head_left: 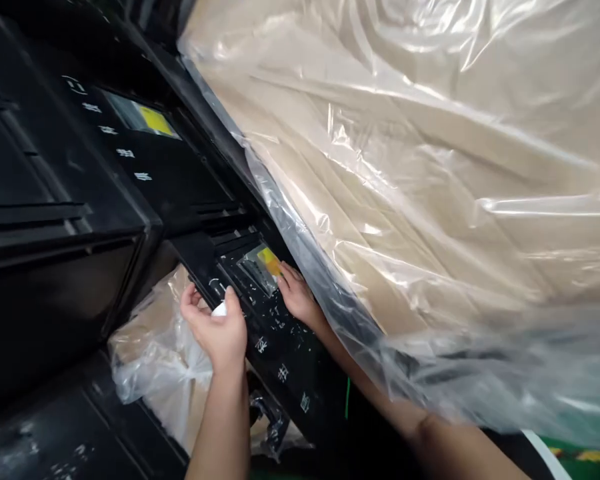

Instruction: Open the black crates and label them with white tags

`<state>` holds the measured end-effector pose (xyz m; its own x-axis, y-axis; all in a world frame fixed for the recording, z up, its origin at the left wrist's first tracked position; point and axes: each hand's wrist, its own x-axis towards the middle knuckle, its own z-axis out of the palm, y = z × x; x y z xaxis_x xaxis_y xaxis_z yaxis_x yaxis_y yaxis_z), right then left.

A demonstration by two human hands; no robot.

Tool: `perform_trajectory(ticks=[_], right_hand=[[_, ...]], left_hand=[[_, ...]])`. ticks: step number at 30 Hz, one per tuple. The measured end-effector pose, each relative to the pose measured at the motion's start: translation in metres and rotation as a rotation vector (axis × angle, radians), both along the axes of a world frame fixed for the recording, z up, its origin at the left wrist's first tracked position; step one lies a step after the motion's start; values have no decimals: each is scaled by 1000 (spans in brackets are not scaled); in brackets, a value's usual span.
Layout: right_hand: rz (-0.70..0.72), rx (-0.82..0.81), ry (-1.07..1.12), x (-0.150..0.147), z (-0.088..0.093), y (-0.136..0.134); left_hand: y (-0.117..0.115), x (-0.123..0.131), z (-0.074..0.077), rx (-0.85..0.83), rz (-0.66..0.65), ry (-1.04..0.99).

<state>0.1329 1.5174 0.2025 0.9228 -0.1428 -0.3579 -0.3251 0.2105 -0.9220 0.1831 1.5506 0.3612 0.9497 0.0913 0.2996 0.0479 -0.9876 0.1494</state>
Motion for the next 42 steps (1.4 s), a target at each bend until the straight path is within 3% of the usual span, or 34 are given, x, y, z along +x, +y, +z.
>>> perform_trajectory(ticks=[7, 14, 22, 26, 30, 36, 39, 42], right_hand=[[10, -85, -131, -1, 34, 4], [88, -181, -164, -7, 35, -10], [-78, -219, -148, -1, 43, -8], [-124, -335, -134, 10, 48, -11], [70, -507, 34, 28, 42, -15], [362, -520, 233, 49, 34, -14], [243, -497, 133, 36, 37, -16], [-13, -486, -90, 7, 41, -22]], left_hand=[[-1, -5, -1, -38, 11, 0], [-4, -2, -1, -160, 13, -2], [-4, -5, -4, -198, 14, -19], [-1, -6, -5, -176, 4, -20], [-2, -7, -4, -195, -18, -18], [-2, -6, -7, -247, 17, -25], [12, -4, -14, -496, 188, -109], [31, 2, -20, -489, 285, -92]])
